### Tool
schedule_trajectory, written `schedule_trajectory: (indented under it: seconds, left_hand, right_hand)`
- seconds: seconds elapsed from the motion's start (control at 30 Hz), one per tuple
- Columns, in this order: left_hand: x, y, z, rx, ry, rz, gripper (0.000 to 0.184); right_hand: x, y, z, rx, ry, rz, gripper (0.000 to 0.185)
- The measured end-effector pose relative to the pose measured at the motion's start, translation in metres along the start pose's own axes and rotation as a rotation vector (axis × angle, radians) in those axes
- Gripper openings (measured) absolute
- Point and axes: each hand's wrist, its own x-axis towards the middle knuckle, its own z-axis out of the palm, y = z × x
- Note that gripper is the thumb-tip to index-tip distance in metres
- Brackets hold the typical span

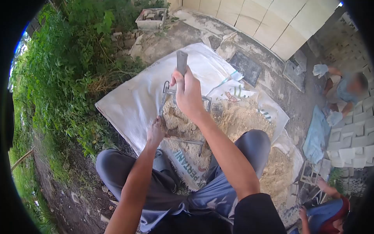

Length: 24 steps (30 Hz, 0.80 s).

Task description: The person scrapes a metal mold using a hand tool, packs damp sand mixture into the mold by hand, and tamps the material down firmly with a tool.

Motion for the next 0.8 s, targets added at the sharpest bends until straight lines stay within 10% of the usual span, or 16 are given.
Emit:
schedule_trajectory:
  seconds: [0.17,0.5,0.7,0.8]
  left_hand:
    - [0.004,-0.002,0.007,-0.026,0.084,0.074,0.085]
    - [0.012,-0.008,0.009,-0.050,-0.070,-0.024,0.114]
    - [0.015,0.005,-0.001,-0.012,-0.055,-0.073,0.081]
    - [0.038,0.011,-0.010,0.032,0.127,0.218,0.054]
  right_hand:
    - [-0.047,0.086,0.012,-0.150,-0.123,0.180,0.022]
    - [-0.007,0.011,0.002,-0.030,-0.046,-0.100,0.017]
    - [-0.024,0.077,0.001,-0.220,-0.159,0.156,0.019]
    - [-0.016,0.058,-0.010,-0.196,-0.062,0.260,0.019]
